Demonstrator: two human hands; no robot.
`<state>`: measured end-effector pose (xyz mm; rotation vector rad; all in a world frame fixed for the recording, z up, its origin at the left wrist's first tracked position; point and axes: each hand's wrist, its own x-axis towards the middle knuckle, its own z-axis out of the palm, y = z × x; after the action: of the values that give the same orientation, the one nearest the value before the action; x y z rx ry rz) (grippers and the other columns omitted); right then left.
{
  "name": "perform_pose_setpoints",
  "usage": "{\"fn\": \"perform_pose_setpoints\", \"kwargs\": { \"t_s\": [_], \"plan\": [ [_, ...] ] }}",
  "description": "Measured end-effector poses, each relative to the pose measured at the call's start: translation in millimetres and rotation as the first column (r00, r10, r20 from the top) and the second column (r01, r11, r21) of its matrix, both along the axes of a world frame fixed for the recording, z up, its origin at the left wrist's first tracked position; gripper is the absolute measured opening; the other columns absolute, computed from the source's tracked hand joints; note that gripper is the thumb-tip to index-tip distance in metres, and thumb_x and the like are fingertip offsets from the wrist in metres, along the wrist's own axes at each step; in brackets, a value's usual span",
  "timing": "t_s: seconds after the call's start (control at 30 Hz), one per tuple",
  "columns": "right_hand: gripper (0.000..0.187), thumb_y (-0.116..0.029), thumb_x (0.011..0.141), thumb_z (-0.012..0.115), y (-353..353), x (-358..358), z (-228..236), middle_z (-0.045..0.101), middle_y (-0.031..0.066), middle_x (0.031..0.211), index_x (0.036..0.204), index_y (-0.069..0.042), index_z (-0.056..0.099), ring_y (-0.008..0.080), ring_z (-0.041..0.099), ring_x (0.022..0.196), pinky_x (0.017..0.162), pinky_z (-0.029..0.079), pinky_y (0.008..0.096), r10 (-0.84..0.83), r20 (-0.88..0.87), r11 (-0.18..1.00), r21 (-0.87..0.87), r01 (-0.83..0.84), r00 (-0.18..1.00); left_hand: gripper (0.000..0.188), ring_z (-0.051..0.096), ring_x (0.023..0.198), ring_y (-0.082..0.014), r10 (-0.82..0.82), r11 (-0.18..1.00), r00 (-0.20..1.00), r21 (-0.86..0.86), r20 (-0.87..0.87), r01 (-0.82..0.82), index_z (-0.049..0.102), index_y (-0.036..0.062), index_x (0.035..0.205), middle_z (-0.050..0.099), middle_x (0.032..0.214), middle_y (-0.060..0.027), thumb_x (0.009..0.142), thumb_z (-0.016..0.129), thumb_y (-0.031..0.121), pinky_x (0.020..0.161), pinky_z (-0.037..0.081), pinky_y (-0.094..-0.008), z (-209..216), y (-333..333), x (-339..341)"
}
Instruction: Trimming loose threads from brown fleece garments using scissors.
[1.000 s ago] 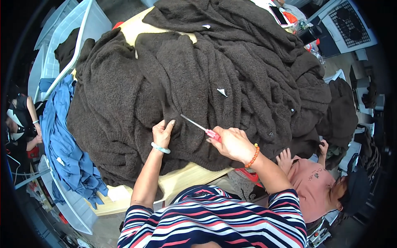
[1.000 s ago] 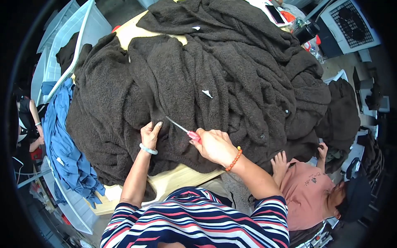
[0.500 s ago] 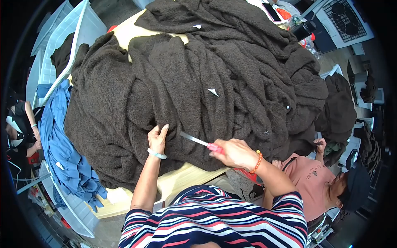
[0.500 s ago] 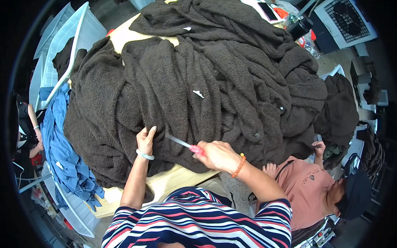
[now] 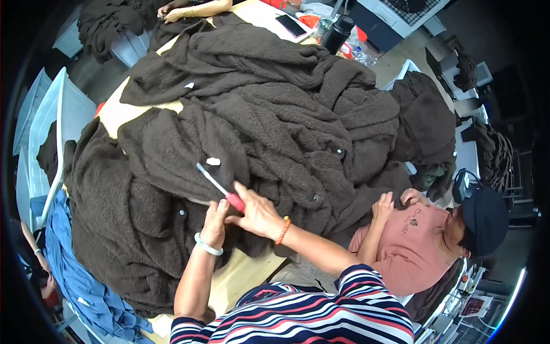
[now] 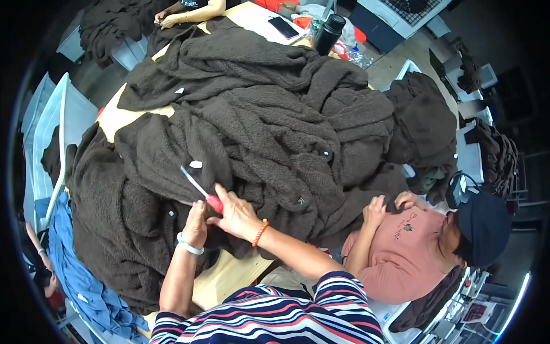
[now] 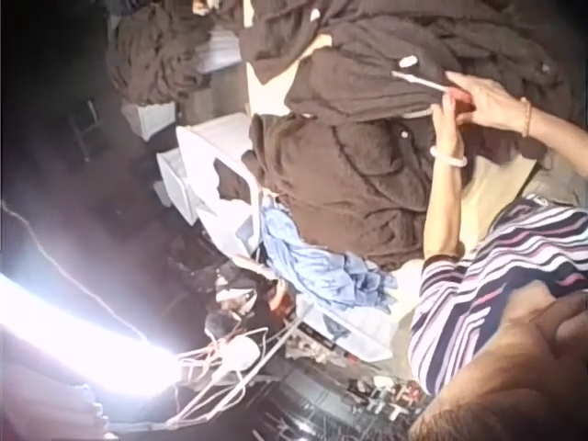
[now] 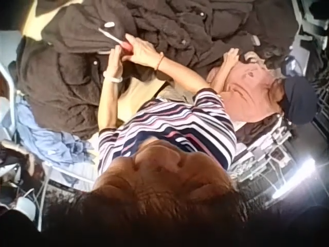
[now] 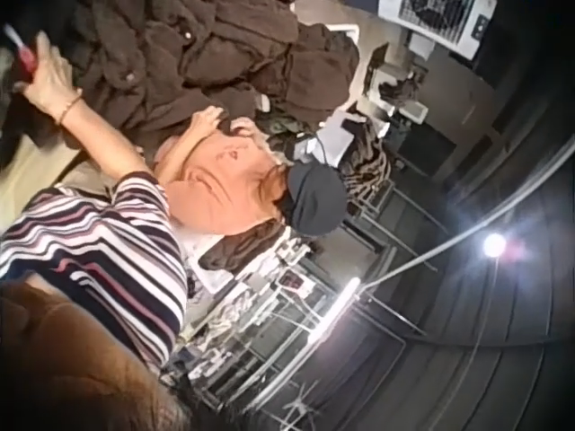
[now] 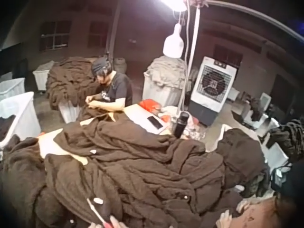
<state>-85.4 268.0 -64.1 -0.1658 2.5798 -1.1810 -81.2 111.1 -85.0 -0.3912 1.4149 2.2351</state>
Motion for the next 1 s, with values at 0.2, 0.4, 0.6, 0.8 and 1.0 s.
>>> {"fn": "perform_pose_setpoints", "kwargs": {
  "t_s": [0.2,0.4,0.6,0.8,1.0],
  "plan": [
    [0.051,-0.018,0.075,0.074,91,-58,123,0.064,0.0194,0.11,0.121,-0.002,0.059,0.0312,0.065,0.1,0.088,0.051,0.0378,-0.201,-0.334,0.979,-0.057,0.194,0.921,0.05,0.045,0.073,-0.0128,-0.374,0.834,0.901,-0.504,-0.22,0.223,0.052,0.0035,0.075,0.05,0.08,-0.0034,0.075,0.079,0.046,0.059,0.042,-0.0358,107,90,-84],
    [0.051,0.008,0.086,0.056,242,-85,179,0.056,0.0127,0.132,0.136,0.006,0.045,0.0216,0.053,0.123,0.106,0.039,0.034,-0.341,-0.591,0.926,-0.076,0.371,0.731,0.085,0.058,0.112,-0.0334,-0.083,0.994,0.618,-0.024,-0.782,0.103,0.052,-0.0083,0.126,0.063,0.117,-0.0248,0.075,0.07,0.058,0.1,0.042,-0.0392,120,237,-106],
    [0.048,-0.008,0.088,0.07,276,-57,89,0.058,0.0166,0.128,0.131,0.005,0.052,0.0248,0.056,0.118,0.1,0.043,0.0343,-0.285,-0.572,0.85,0.22,0.479,0.769,0.057,0.055,0.116,-0.0361,-0.546,0.784,0.59,-0.611,-0.595,0.109,0.06,0.0053,0.124,0.06,0.121,-0.0184,0.079,0.074,0.038,0.098,0.045,-0.0437,50,138,-12],
    [0.044,-0.002,0.089,0.066,134,-23,82,0.061,0.0079,0.122,0.13,0.001,0.054,0.0156,0.058,0.104,0.094,0.046,0.0279,-0.203,-0.312,0.974,0.029,0.223,0.928,0.094,0.018,0.142,-0.0484,-0.368,-0.175,0.875,-0.901,-0.314,-0.397,0.041,0.0092,0.142,0.023,0.152,-0.0278,0.062,0.085,0.031,0.108,0.02,-0.0666,45,-77,18],
    [0.042,-0.004,0.083,0.069,38,-4,92,0.059,0.0178,0.099,0.123,-0.003,0.058,0.0364,0.062,0.091,0.08,0.05,0.0395,0.125,-0.367,0.99,0.109,-0.091,0.922,0.094,0.031,0.137,-0.0443,0.265,-0.129,0.761,-0.804,-0.592,-0.58,0.02,0.0011,0.151,0.027,0.149,-0.0304,0.08,0.076,0.027,0.112,0.029,-0.0467,26,-226,65]
  ]
}}
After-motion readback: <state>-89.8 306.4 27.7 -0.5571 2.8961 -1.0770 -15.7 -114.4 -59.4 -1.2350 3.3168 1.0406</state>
